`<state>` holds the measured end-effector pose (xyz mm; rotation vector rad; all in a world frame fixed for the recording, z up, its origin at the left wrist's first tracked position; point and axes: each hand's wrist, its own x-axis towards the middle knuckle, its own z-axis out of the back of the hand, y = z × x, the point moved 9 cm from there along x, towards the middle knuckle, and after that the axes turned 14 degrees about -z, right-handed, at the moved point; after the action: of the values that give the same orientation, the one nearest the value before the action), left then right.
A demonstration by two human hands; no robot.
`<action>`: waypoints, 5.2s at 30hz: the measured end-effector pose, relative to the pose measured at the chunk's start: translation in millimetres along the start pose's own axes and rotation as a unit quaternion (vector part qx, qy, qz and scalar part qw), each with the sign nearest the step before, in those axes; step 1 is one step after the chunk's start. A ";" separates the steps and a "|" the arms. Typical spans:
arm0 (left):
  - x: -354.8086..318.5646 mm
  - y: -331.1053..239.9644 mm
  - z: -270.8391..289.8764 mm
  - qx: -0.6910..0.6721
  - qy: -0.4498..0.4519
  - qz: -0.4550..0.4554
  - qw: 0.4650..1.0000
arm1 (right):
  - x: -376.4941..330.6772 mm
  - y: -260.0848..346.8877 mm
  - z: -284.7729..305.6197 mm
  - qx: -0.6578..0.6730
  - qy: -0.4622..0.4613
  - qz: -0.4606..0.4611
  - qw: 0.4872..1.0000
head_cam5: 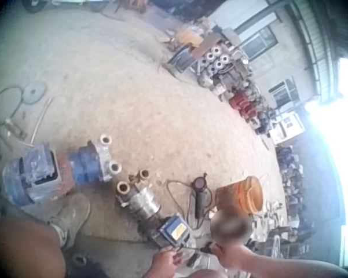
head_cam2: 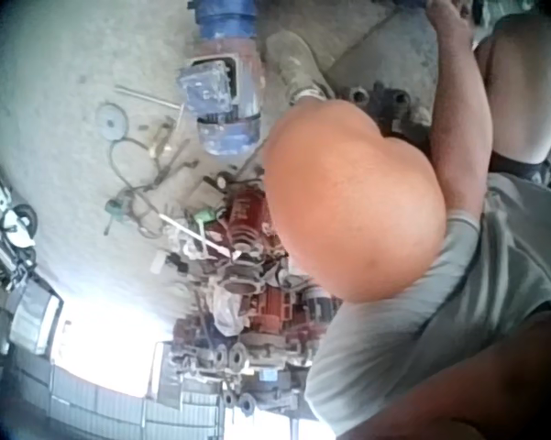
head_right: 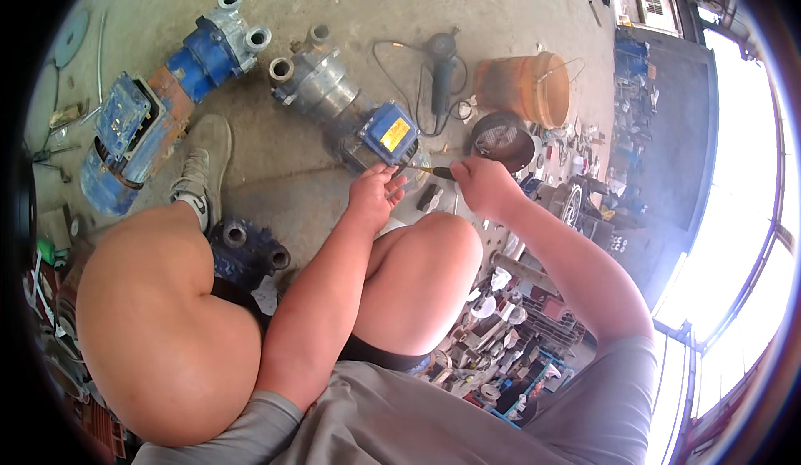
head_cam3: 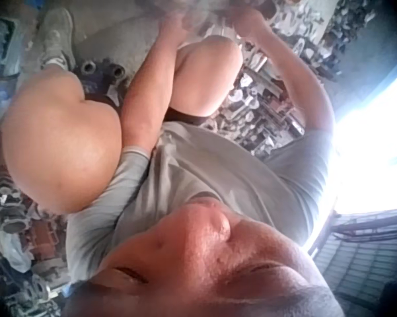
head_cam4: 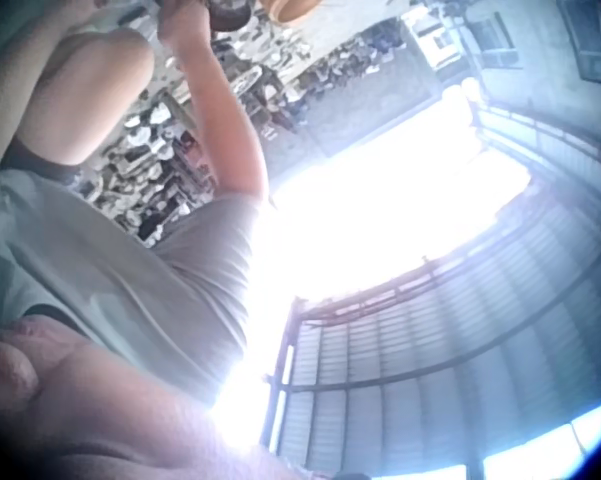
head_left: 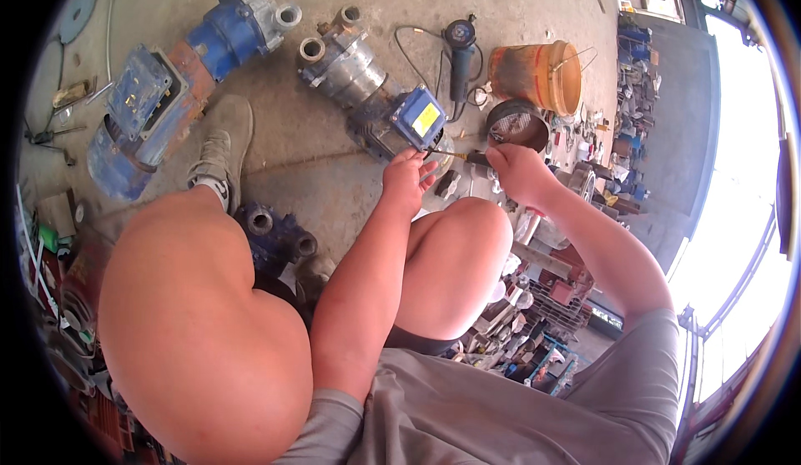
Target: The person sits on the floor of a workshop and uses a screwdriver to remove screws from the terminal box of a blue electric motor. They then open the box, manipulate the internal wiring, and reassemble the unit.
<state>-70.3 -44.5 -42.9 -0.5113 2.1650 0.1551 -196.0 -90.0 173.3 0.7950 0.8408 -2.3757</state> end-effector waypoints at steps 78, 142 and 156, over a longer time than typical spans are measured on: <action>6.0 -1.3 2.4 -0.009 0.006 -0.007 1.000 | 16.2 81.4 73.8 -0.190 -0.195 0.230 0.934; 7.9 -2.8 25.5 0.000 -0.020 -0.004 1.000 | 73.4 117.9 71.4 -0.260 -0.117 0.170 0.943; 3.6 -16.9 24.7 0.003 -0.027 0.001 1.000 | 68.5 137.0 56.9 -0.341 -0.122 0.161 0.918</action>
<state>-46.8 -53.8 -59.5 -0.4962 2.1121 0.1615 -181.2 -240.2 110.6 0.3069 1.2151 -1.6674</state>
